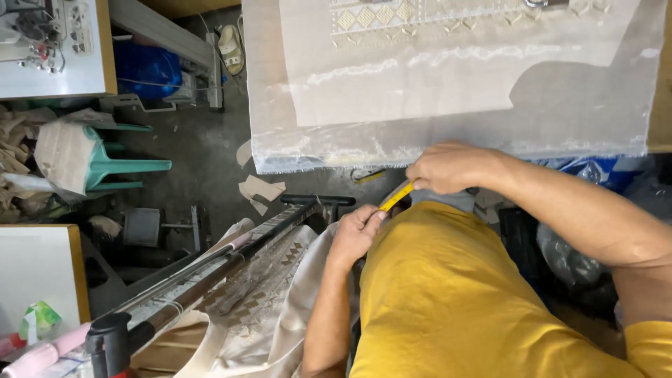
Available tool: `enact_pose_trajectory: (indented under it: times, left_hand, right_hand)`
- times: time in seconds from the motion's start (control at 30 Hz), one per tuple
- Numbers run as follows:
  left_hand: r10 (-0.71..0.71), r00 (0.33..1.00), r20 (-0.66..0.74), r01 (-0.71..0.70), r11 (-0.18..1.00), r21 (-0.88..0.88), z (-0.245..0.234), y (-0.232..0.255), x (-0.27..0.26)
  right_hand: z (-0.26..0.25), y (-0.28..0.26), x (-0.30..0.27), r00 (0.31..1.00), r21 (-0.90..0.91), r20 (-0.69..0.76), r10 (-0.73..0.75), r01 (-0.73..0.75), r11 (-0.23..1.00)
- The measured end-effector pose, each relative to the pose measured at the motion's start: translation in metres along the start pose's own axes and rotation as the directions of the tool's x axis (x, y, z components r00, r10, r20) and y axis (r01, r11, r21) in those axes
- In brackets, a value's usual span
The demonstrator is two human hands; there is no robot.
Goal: The person measures a piece of sheer, patterned fabric using a yellow measuring tape and then cuts it with large scissors. The fabric is secured to the table with padlocks during the process.
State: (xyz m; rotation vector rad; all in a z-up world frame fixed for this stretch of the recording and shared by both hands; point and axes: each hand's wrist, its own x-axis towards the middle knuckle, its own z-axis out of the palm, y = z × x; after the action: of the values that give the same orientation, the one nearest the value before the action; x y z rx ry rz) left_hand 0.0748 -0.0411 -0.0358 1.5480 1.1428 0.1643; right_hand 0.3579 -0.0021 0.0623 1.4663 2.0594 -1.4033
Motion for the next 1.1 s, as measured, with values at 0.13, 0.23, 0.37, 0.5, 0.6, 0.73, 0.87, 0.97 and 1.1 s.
enact_pose_trajectory:
  times: [0.13, 0.23, 0.37, 0.5, 0.6, 0.73, 0.87, 0.97, 1.1]
  left_hand:
    - [-0.072, 0.997, -0.027, 0.07, 0.996, -0.056, 0.005, -0.017, 0.02]
    - [-0.134, 0.989, -0.067, 0.126, 0.986, -0.108, 0.006, -0.018, 0.035]
    - [-0.227, 0.967, -0.116, 0.192, 0.947, -0.259, -0.001, -0.004, 0.048]
    - [-0.3, 0.934, -0.192, 0.243, 0.93, -0.274, -0.001, -0.005, 0.071]
    - [-0.317, 0.917, -0.24, 0.242, 0.924, -0.295, -0.004, -0.008, 0.089]
    - [-0.299, 0.918, -0.263, 0.207, 0.923, -0.324, -0.022, -0.007, 0.128]
    - [-0.438, 0.884, -0.164, 0.298, 0.798, -0.524, -0.03, -0.014, 0.152]
    - [-0.416, 0.899, -0.138, 0.278, 0.786, -0.552, -0.03, -0.036, 0.162]
    - [-0.412, 0.899, -0.145, 0.277, 0.795, -0.54, -0.035, -0.029, 0.16]
  right_hand:
    - [-0.044, 0.028, 0.011, 0.995, 0.038, -0.002, 0.101, -0.101, 0.994]
    - [-0.074, 0.052, 0.035, 0.987, 0.119, -0.007, 0.162, -0.16, 0.98]
    - [-0.101, 0.084, 0.074, 0.981, 0.209, -0.135, 0.14, -0.11, 0.972]
    - [-0.118, 0.097, 0.121, 0.959, 0.191, -0.254, 0.126, -0.078, 0.978]
    - [-0.114, 0.109, 0.183, 0.923, 0.186, -0.363, 0.123, -0.058, 0.981]
    - [-0.113, 0.103, 0.221, 0.87, 0.218, -0.478, 0.122, -0.016, 0.976]
    - [-0.114, 0.089, 0.217, 0.777, 0.033, -0.627, 0.059, -0.049, 0.998]
    - [-0.073, 0.116, 0.239, 0.714, -0.262, -0.688, -0.132, -0.074, 0.962]
    - [-0.041, 0.132, 0.26, 0.646, -0.451, -0.711, -0.278, -0.115, 0.885]
